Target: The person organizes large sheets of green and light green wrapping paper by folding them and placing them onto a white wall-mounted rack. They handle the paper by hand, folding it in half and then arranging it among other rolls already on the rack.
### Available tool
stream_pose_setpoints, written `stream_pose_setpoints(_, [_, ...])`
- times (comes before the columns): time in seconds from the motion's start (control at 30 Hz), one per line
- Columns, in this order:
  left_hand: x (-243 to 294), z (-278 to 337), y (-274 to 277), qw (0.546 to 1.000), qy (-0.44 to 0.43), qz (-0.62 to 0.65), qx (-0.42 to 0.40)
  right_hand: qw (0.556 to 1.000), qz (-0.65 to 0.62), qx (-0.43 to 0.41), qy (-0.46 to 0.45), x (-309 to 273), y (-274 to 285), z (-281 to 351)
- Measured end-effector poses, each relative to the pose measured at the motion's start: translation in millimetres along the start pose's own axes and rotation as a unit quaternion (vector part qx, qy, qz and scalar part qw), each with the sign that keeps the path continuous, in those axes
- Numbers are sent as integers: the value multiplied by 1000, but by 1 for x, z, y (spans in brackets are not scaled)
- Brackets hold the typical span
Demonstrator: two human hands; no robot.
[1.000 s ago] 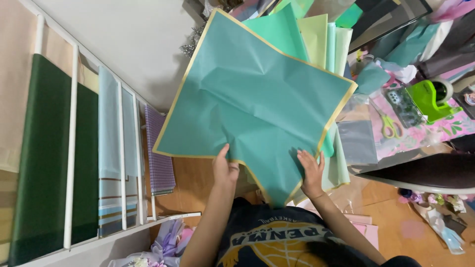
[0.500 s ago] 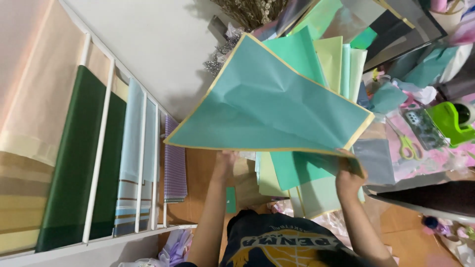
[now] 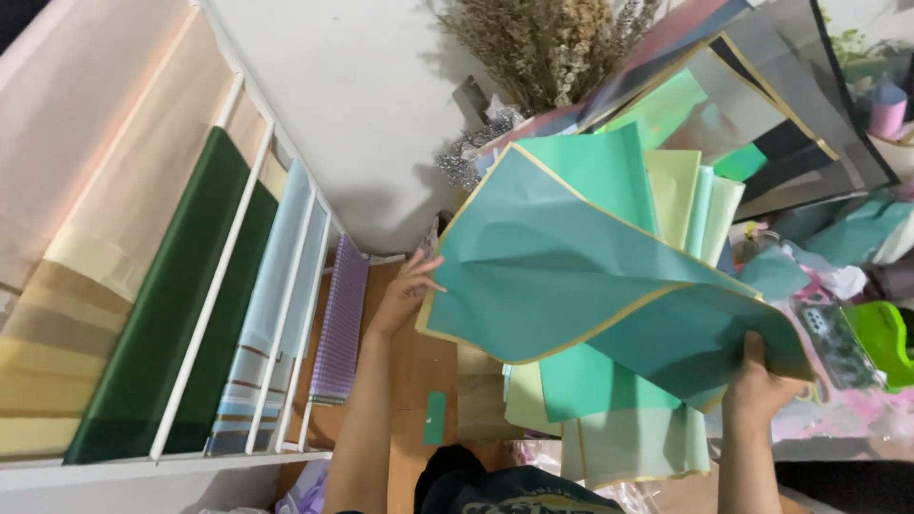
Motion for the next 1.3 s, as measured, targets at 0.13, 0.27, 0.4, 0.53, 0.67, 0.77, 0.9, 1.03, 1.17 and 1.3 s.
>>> stream_pose_setpoints(0.13, [80,34,24,990,-80,56,99,987,-112,61,99,-3,-10,-31])
stream_pose_setpoints(0.27, [88,87,64,967,-15,125,222,984,-2,31,177,-25,-52,-47])
stream_pose_setpoints(0.4, [51,187,118,885,130,-27,446,982,-41,-79,167,-58,-151,-32])
stream_pose_setpoints(0.53, [52,299,143,789,208,-80,573,961,-151,-180,145,-77,-272,-4])
stream_pose_setpoints(0.67, [55,397,160,706,169,-97,681,934,-136,-285,165,-140,-391,64])
stream_pose_setpoints(0.77, [120,428,179,705,43,-66,705,905,-197,-354,126,-179,-478,128])
stream_pose_setpoints(0.9, [125,475,202,692,40,11,721,865,-255,-428,58,-214,-584,208])
stream_pose_setpoints(1.03, [43,523,171,666,191,236,682,827,-229,-513,-12,-239,-627,261])
stream_pose_setpoints(1.17, [99,436,179,736,428,117,512,808,-214,-548,-33,-205,-680,269])
stream_pose_setpoints(1.3, [71,413,188,694,357,8,625,774,-252,-578,-63,-199,-723,266])
Point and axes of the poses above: each hand's wrist, its own z-axis away from the middle knuckle, its own y-axis out of the back of the hand, x = y × z, the point moved 4 cm from there along -z, towards the middle knuckle, and after that the axes turned 5 degrees about -z, right-handed, at the moved point
